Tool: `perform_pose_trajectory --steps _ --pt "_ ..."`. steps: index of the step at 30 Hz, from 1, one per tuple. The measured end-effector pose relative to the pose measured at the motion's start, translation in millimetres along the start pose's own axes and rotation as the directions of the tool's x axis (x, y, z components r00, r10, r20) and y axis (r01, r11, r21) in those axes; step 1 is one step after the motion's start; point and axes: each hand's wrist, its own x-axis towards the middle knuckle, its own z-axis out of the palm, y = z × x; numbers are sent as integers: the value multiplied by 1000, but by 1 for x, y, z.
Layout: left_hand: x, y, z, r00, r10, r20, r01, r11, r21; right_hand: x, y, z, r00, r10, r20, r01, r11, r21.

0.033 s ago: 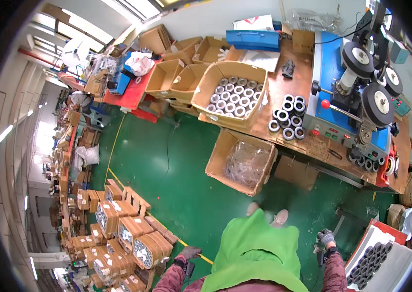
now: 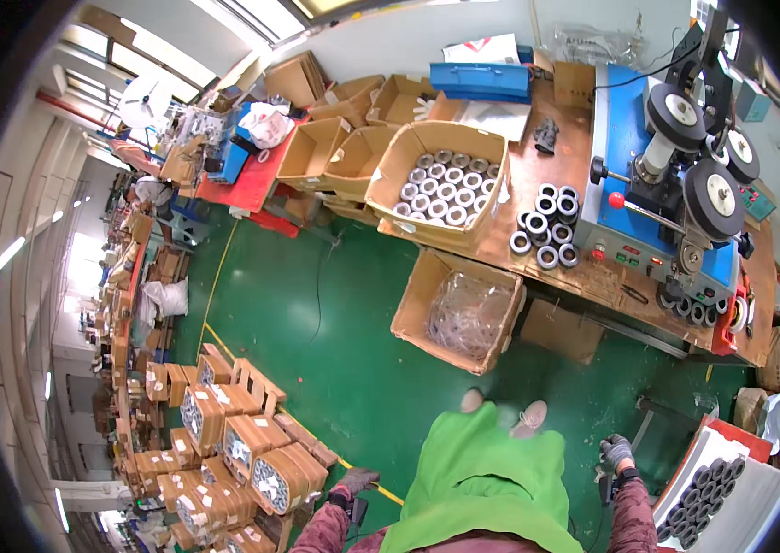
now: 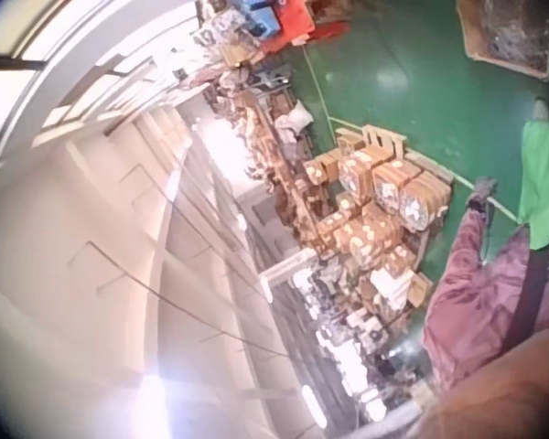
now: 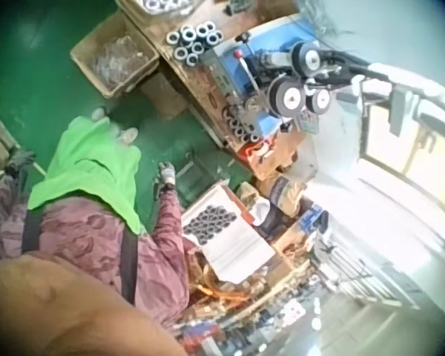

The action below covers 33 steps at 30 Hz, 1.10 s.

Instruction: The person picks up a ring from a tray, wraps tape around it using a machine, and places it into a box. They then repeat the process by taking a ring from a box, taping it, and returning it to the box.

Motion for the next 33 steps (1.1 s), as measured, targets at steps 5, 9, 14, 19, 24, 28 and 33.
perform_pose_trajectory --steps 5,9,14,19,24,28,33 --pt "38 -18 -54 902 391 -185 -400 916 -13 20 -13 66 997 36 62 -34 999 -41" --pt "-2 26 -97 891 423 -165 -418 906 64 33 -40 125 999 -42 4 39 882 -469" --pt "33 -34 -180 822 517 -237 -415 830 372 19 -160 240 946 -320 47 310 858 -410" --pt "46 -43 -261 813 529 -246 -443 834 330 -33 -331 315 903 -373 212 428 819 -382" --pt "78 -6 -337 757 598 -263 -507 792 339 -59 -441 349 851 -464 246 494 867 -73" --pt "114 40 -390 760 595 -263 -560 804 200 -45 -509 345 741 -644 192 663 747 -49" --pt "129 127 -458 732 629 -260 -556 773 305 -17 -605 325 806 -587 77 521 765 379"
